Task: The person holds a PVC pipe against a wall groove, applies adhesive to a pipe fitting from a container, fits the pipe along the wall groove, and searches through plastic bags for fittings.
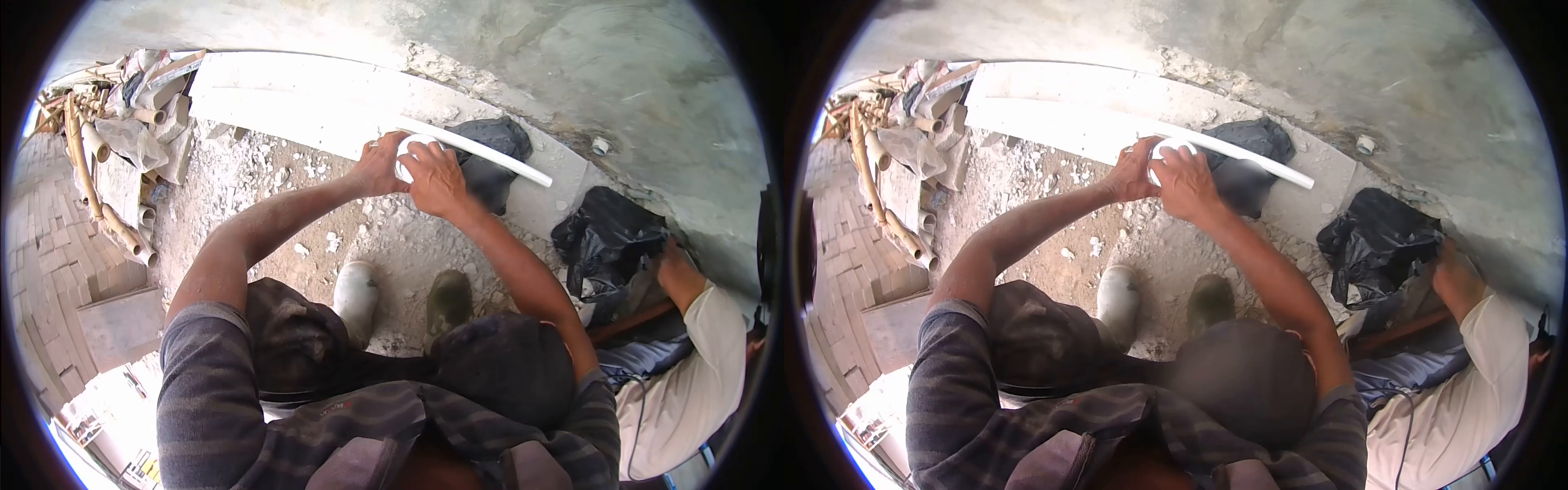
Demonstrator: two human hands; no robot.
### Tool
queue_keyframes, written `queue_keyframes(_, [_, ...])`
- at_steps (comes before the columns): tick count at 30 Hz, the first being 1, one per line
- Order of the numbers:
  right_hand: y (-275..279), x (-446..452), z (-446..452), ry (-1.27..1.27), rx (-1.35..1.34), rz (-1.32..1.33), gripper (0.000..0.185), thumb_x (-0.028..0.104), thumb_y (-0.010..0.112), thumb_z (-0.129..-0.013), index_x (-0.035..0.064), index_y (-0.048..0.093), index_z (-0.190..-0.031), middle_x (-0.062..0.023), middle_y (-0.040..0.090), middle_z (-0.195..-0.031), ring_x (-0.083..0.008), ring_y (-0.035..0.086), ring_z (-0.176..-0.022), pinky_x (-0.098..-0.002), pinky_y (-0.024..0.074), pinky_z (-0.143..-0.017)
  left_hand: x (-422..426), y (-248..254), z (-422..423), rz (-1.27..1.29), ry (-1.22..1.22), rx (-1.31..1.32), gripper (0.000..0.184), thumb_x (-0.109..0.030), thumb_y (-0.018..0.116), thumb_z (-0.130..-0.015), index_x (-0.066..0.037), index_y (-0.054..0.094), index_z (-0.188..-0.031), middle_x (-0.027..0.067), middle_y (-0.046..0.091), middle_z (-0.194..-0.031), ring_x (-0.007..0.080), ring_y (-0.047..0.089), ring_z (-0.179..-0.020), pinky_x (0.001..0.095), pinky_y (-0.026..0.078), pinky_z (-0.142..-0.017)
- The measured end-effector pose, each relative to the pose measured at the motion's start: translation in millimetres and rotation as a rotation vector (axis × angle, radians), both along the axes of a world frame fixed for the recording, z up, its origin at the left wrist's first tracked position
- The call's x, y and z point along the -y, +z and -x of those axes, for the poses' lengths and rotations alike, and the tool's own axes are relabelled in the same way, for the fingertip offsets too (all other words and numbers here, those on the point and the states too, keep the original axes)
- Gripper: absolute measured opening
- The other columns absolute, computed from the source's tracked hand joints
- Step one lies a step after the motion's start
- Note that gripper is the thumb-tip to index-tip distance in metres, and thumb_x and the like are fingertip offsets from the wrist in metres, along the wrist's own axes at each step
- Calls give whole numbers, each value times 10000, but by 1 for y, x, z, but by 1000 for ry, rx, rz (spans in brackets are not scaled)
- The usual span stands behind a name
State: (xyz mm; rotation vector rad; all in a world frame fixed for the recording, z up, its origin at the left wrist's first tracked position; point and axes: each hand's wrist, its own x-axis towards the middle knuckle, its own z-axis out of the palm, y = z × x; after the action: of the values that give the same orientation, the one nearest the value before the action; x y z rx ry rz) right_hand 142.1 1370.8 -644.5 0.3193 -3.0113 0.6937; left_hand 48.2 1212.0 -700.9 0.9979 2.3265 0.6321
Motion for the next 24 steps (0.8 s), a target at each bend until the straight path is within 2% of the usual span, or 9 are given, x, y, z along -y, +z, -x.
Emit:
queue_keyframes(2, [3,9,-4,-172,-97,49,180,87,653,-756,85,671,-935,-92,570,-1003,-285,538,-989,-434,434,-837,0,-1,1,26,-18,-24,1102,-434,870,-668,-136,193,-1485,197,373,-1410,377,357,-1375,617,281,-1100])
queue_keyframes(5, [-13,2,-3,-91,-51,9,231,117,691,-726,72,669,-952,-83,574,-1001,-290,545,-993,-428,440,-831,5,3,5,70,-87,-83,921,-294,800,-731,-76,234,-1424,206,392,-1386,375,444,-1290,612,331,-1042])
queue_keyframes(8, [-12,-8,-3,-34,-89,99,286,118,693,-730,47,655,-1005,-109,585,-1023,-306,551,-996,-428,452,-845,17,12,31,124,-136,-100,639,-75,629,-752,-15,310,-1303,220,446,-1306,362,541,-1143,567,388,-962])
queue_keyframes(11, [-3,-15,-6,32,-166,274,395,47,672,-721,34,642,-1115,-133,598,-1096,-328,552,-1044,-434,460,-908,22,14,58,77,8,-318,534,86,461,-664,25,365,-1185,230,500,-1171,343,592,-1021,493,427,-905])
queue_keyframes(14, [10,-22,-6,-61,-129,423,422,3,661,-716,26,642,-1136,-141,604,-1144,-336,552,-1077,-408,467,-936,29,20,74,29,18,-465,533,57,481,-723,-29,369,-1237,198,473,-1273,353,541,-1143,555,395,-984])
queue_keyframes(17, [1,-35,-13,-292,-94,612,383,30,694,-727,22,653,-1107,-111,626,-1090,-283,612,-976,-360,516,-794,29,23,82,46,51,-461,547,30,497,-763,-62,370,-1287,173,449,-1329,346,492,-1234,571,362,-1036])
queue_keyframes(19, [-16,-48,-21,-470,52,809,368,66,722,-749,8,659,-1107,-83,669,-1023,-193,643,-868,-302,519,-698,32,19,86,38,61,-499,560,26,482,-761,-59,379,-1305,180,435,-1364,331,531,-1230,567,342,-1051])
queue_keyframes(22, [-43,-64,-27,-635,200,1173,365,73,727,-769,-13,658,-1117,-76,693,-986,-148,639,-852,-287,511,-702,35,20,89,47,77,-504,572,27,478,-766,-68,391,-1324,161,412,-1402,319,544,-1244,569,325,-1068])
queue_keyframes(24, [-36,-71,-31,-659,275,1214,345,73,718,-808,-24,655,-1132,-72,700,-976,-111,634,-844,-257,495,-689,36,22,92,62,70,-498,585,28,481,-769,-71,388,-1338,149,405,-1410,319,536,-1253,570,324,-1070])
